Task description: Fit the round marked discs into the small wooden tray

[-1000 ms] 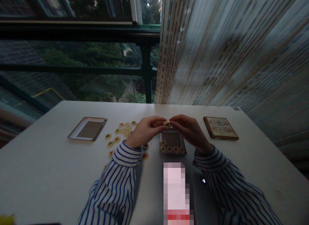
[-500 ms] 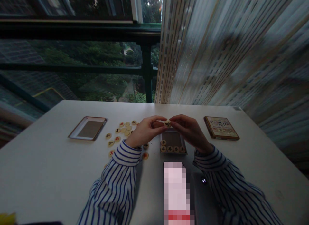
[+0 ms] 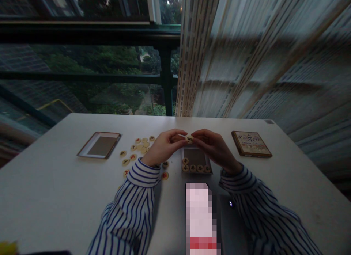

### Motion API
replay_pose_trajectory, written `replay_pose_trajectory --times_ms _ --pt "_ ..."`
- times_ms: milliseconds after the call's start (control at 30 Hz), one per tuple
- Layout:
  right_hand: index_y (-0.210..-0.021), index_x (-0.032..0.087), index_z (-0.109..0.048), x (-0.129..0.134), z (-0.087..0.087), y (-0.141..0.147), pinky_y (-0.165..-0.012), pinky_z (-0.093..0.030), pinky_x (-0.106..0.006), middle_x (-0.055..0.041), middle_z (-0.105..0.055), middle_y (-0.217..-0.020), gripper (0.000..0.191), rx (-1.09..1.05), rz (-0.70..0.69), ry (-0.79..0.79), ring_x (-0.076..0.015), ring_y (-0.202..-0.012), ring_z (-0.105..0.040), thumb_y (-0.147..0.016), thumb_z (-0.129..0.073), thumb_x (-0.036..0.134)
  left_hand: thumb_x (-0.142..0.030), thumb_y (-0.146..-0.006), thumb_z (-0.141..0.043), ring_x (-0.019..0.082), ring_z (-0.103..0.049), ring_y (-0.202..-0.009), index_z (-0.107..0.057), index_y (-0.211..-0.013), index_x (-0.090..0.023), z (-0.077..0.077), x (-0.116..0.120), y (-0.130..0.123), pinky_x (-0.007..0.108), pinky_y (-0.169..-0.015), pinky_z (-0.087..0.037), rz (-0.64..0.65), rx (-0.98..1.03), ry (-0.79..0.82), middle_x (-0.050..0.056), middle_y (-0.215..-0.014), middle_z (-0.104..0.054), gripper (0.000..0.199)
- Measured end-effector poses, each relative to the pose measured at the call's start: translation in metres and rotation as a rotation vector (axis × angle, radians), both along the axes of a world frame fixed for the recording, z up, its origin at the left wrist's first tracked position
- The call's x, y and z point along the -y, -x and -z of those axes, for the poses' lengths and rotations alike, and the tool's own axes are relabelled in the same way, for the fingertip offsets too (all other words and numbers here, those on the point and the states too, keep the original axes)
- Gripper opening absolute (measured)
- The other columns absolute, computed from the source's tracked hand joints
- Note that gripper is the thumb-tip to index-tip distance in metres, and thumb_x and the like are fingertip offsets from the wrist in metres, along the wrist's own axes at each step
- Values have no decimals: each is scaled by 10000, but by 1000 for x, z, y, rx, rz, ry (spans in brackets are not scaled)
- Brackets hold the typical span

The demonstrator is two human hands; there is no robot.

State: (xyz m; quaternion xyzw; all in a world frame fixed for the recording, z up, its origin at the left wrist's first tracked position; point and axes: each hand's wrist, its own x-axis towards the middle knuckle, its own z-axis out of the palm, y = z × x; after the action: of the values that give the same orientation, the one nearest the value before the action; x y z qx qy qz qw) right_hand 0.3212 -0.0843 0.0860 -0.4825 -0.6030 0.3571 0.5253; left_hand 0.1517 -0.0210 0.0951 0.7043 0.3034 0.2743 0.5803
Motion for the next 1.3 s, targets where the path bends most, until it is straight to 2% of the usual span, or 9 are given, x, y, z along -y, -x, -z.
replay_pose_trajectory --times_ms 233,433,800,1100,1300 --pt "-923 175 -581 0 2 0 -671 -506 -279 -25 -656 -776 223 -2 -45 2 -140 -744 -619 -763 -603 328 -251 -737 -606 148 -620 -805 -590 -987 -120 1 -1 0 245 -656 -492 -16 16 -1 91 -949 -671 283" --pt "-859 161 -614 0 -1 -1 -654 -494 -264 -44 -662 -800 190 90 18 -23 -132 -722 -611 -780 -581 331 -231 -735 -608 151 -618 -823 -620 -962 -130 1 0 -1 268 -704 -497 -25 5 -1 81 -951 -676 249" --pt "-854 168 -609 0 1 -1 -636 -491 -260 -35 -663 -782 165 97 22 -30 -134 -706 -613 -780 -577 311 -302 -739 -606 150 -611 -779 -638 -947 -143 -2 2 -2 259 -652 -495 -59 -49 -32 72 -906 -679 264" --pt "-974 189 -615 1 3 -10 -560 -437 -225 -24 -657 -809 207 422 8 -132 -105 -640 -552 -808 -531 280 -327 -730 -603 159 -611 -789 -651 -906 -124 5 -1 -4 287 -711 -487 -97 -72 -71 79 -892 -681 273" --pt "-1017 205 -603 1 5 -12 -637 -459 -250 -37 -645 -864 237 527 -29 -196 -120 -698 -564 -793 -550 263 -319 -721 -612 159 -616 -759 -669 -883 -133 7 -1 -6 286 -697 -489 -106 -84 -41 72 -850 -694 254"
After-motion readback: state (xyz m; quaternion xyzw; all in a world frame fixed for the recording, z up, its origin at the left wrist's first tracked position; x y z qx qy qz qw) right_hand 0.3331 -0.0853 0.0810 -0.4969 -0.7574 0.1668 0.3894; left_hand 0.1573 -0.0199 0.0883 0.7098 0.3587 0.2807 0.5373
